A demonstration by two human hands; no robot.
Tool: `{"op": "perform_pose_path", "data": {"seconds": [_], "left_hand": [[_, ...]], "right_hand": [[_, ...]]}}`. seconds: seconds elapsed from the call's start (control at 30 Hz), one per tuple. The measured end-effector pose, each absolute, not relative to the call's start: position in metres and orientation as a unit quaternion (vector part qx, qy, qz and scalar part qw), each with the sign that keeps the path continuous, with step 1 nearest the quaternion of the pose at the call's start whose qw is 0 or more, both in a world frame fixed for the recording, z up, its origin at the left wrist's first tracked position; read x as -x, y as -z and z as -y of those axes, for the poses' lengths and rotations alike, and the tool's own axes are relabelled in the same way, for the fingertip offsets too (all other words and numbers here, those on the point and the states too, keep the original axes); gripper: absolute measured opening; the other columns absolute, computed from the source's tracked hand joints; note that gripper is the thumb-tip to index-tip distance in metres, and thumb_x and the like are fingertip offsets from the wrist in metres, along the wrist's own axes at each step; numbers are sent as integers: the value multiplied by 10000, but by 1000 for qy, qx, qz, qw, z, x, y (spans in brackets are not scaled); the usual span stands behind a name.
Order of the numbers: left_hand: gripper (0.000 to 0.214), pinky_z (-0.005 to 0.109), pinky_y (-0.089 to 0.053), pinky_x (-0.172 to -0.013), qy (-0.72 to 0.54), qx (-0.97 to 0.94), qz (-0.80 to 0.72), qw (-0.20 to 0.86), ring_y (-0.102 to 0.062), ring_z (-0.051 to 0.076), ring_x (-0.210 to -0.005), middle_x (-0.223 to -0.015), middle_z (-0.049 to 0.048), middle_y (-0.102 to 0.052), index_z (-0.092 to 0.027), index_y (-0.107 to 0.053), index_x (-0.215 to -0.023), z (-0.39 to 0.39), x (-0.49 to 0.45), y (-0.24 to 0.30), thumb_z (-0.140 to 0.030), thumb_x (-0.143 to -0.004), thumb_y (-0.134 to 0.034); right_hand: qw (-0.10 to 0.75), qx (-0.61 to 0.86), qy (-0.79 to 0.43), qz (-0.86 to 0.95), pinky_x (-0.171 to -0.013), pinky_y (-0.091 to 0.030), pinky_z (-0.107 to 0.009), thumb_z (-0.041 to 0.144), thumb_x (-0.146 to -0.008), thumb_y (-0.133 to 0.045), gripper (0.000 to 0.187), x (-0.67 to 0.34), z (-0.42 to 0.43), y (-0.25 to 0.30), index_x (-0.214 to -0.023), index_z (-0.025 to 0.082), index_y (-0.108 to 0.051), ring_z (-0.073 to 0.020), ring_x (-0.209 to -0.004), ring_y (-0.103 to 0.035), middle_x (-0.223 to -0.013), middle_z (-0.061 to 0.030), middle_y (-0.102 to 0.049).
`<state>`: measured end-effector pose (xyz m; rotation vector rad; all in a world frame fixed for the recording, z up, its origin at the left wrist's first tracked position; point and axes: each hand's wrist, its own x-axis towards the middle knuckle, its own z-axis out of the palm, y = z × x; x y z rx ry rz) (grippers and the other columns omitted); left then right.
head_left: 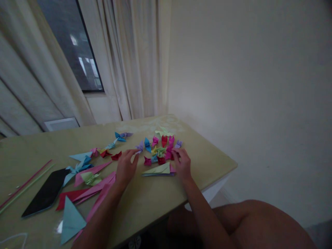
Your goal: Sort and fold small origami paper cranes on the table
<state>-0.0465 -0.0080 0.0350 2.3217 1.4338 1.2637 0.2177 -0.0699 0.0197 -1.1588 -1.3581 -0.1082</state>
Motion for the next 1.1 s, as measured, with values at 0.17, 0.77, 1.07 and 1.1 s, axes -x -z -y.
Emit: {"op": "perform_pose_path", "data": {"seconds": [0.17, 0.77, 1.07, 1.1], "left_hand": [[531, 677, -401, -1110, -220, -658, -718, -53, -465, 470, -1414, -1570, 225, -510, -169, -580, -1474, -17, 99, -23, -424, -1023, -465], [304, 422, -597, -882, -400, -689, -585, 149, -761, 281, -949, -1053, 123, -805, -177, -706, -1056, -27, 90, -27, -396, -848, -669], [385, 376, -641, -847, -492, -734, -363, 295, -782, 227, -869, -969, 68, -818, -217, -738, -1009, 20, 24, -39, -572, -860, -749], [355, 367, -640, -836, -478, -747, -351, 300, -778, 220, -846, -939, 61, -816, -222, -744, -985, 25, 18, -37, -561, -879, -736]], "right_hand": [[626, 653, 110, 411, -777, -526, -332, 341, -1029, -554, 274, -281, 53, -31, -1078, 152, -747, -221, -859, -666, -1045, -123, -738], [513, 704, 38, 489, -804, -536, -358, 341, -984, -517, 310, -311, 28, 0, -1076, 151, -743, -232, -818, -673, -992, -123, -750], [419, 449, 204, 762, -909, -518, -392, 370, -1081, -522, 294, -235, 49, -20, -1223, 184, -699, -260, -994, -671, -1055, -122, -752], [391, 412, 210, 796, -895, -519, -391, 384, -1076, -544, 300, -226, 50, -20, -1239, 184, -695, -261, -984, -677, -1053, -121, -757]]}}
